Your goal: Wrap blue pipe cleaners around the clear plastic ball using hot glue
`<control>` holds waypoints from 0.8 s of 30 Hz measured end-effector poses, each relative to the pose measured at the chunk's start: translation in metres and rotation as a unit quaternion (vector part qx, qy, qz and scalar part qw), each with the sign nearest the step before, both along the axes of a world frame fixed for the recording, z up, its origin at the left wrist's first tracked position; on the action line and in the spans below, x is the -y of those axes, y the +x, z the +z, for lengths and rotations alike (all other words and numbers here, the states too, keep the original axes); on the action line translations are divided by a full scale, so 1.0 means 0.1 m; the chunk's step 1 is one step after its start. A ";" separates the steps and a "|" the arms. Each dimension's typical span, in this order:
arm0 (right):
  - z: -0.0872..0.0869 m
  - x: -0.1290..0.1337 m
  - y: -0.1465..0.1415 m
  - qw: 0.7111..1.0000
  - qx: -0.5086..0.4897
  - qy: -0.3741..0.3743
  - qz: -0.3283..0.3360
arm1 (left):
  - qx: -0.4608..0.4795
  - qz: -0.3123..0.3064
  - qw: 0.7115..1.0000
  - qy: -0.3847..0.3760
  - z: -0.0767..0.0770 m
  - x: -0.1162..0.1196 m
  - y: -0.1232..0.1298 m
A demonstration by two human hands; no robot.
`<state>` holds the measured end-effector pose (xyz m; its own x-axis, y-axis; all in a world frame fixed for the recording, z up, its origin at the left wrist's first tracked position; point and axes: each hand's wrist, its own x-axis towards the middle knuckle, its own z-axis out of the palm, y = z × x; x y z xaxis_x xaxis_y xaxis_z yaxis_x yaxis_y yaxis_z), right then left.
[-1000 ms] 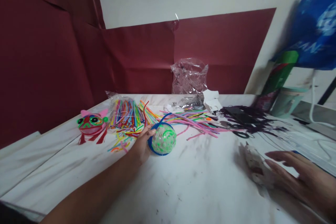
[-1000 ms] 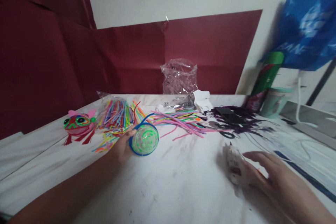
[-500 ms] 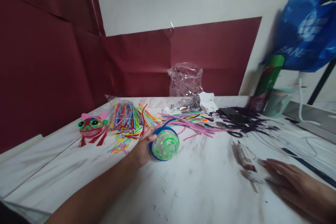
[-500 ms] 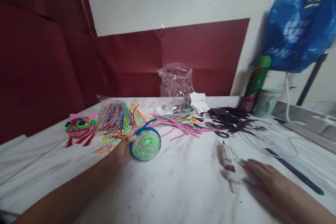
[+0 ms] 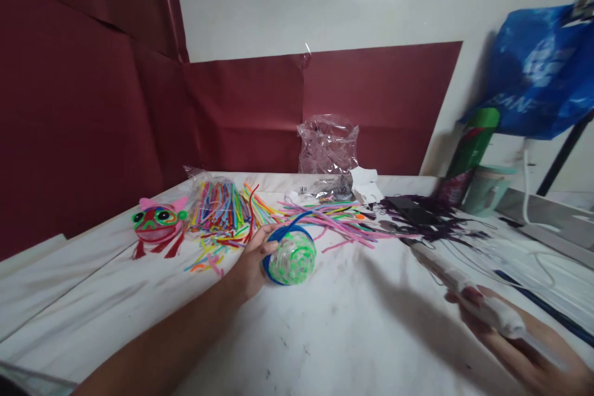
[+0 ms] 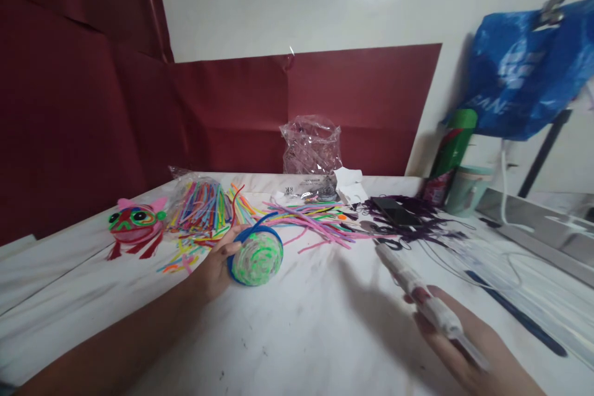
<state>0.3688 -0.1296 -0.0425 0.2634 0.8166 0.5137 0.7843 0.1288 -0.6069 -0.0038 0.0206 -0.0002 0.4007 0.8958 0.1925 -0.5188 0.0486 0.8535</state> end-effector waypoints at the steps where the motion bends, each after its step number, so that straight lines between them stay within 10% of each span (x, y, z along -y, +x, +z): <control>1: 0.13 0.01 -0.19 0.997 -0.021 -0.039 0.062 | -0.001 0.007 1.000 0.005 -0.01 -0.01 0.00; 5: 0.51 -0.07 -0.92 0.976 -0.053 -0.102 0.185 | -0.054 0.046 0.997 0.034 -0.12 -0.05 0.00; 9: 0.55 -0.26 -1.32 0.957 -0.062 -0.077 0.273 | -0.112 0.078 0.988 0.069 -0.23 -0.11 -0.01; 24: 0.10 -0.29 -1.22 0.950 -0.049 -0.111 0.287 | -0.245 0.179 0.915 0.265 -0.29 -0.02 0.06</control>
